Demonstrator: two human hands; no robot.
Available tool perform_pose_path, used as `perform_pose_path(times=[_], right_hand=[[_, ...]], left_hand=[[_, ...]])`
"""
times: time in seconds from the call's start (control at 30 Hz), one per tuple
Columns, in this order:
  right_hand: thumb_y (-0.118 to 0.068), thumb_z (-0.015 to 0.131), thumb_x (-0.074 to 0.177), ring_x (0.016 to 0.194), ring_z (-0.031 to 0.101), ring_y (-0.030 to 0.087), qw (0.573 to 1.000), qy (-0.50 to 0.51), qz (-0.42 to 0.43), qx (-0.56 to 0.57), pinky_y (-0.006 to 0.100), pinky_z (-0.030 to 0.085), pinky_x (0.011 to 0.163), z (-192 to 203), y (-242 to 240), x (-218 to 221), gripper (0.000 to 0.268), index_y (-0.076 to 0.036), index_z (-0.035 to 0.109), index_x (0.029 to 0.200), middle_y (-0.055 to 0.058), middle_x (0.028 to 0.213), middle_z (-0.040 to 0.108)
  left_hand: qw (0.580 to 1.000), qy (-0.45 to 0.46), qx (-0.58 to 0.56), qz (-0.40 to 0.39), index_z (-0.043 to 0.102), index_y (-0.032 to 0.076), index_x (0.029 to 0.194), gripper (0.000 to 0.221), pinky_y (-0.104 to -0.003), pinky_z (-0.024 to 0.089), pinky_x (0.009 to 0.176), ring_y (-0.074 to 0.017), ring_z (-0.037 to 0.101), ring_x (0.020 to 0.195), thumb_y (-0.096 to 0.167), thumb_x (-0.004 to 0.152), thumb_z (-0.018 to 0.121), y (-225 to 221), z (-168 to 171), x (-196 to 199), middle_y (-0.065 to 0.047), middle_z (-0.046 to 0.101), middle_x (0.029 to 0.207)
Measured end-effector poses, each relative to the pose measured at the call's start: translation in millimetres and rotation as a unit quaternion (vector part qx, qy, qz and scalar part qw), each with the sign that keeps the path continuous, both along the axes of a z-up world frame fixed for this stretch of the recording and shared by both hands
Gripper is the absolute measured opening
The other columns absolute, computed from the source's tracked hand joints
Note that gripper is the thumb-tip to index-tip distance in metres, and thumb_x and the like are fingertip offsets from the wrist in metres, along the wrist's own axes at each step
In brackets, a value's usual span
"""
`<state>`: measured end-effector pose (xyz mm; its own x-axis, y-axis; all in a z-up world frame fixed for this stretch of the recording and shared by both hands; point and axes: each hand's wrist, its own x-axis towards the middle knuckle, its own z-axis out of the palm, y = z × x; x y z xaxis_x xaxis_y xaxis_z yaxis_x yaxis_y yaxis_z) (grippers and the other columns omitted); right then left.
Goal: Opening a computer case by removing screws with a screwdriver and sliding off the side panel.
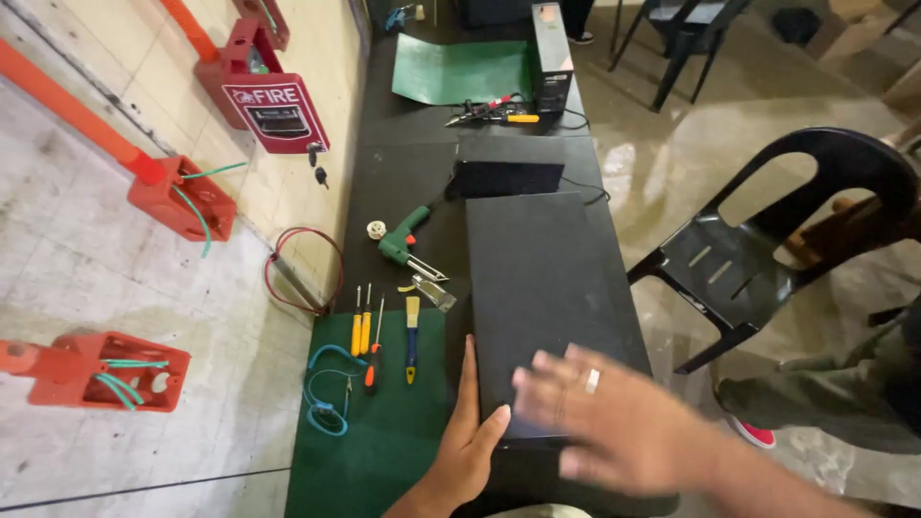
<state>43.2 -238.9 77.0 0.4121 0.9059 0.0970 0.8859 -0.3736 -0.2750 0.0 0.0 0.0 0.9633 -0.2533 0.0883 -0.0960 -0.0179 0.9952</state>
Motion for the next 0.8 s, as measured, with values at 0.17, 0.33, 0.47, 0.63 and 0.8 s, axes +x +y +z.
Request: perform_pose_path(times=[0.17, 0.33, 0.47, 0.63, 0.8], right_hand=[[-0.05, 0.042, 0.102, 0.155, 0.018, 0.031, 0.985, -0.009, -0.16, -0.059, 0.06, 0.006, 0.119, -15, -30, 73, 0.07, -0.02, 0.024, 0.163, 0.005, 0.17, 0.022], [-0.064, 0.016, 0.101, 0.159, 0.002, 0.039, 0.884, 0.013, -0.446, -0.139, 0.066, -0.01, 0.122, -21, -45, 135, 0.079, -0.011, 0.033, 0.156, 0.008, 0.171, 0.018], [-0.037, 0.046, 0.098, 0.158, 0.018, 0.022, 0.826, 0.301, -0.401, 0.257, 0.04, 0.014, 0.127, -64, -41, 184, 0.07, -0.016, 0.026, 0.162, 0.002, 0.172, 0.02], [-0.024, 0.053, 0.099, 0.16, 0.019, 0.019, 0.793, 0.377, -0.319, 0.357, 0.041, 0.04, 0.116, -73, -18, 204, 0.038, -0.018, 0.051, 0.137, -0.001, 0.177, 0.011], [-0.012, 0.05, 0.091, 0.15, 0.033, 0.017, 0.805, 0.286, -0.376, 0.358, 0.034, 0.027, 0.118, -80, -26, 199, 0.046, -0.024, 0.055, 0.135, 0.0, 0.165, 0.036]], left_hand=[[1.0, -0.019, -0.02, 0.007, -0.006, 0.007, 0.162, 0.079, -0.041, 0.003, 0.129, -0.0205, -0.002, 0.161, 0.027, 0.104, 0.043, -2, -3, 0, -0.009, -0.005, 0.175], [0.999, -0.015, -0.037, 0.021, -0.004, 0.008, 0.163, 0.078, -0.041, 0.005, 0.129, -0.0211, 0.001, 0.161, 0.023, 0.102, 0.043, -9, -4, -5, -0.009, -0.002, 0.175], [0.991, -0.055, -0.091, 0.083, 0.008, 0.005, 0.163, 0.076, -0.039, 0.01, 0.129, -0.0204, 0.012, 0.16, 0.021, 0.1, 0.048, -21, -16, -7, -0.01, 0.011, 0.174], [0.994, -0.013, -0.089, 0.07, 0.007, 0.01, 0.164, 0.076, -0.042, 0.016, 0.128, -0.0206, 0.014, 0.16, 0.025, 0.101, 0.046, -12, -6, -4, -0.007, 0.01, 0.174], [0.97, -0.08, -0.136, 0.183, 0.035, 0.002, 0.157, 0.067, -0.042, 0.024, 0.127, -0.0246, 0.03, 0.155, 0.016, 0.094, 0.054, -25, -23, 0, -0.015, 0.033, 0.167]])
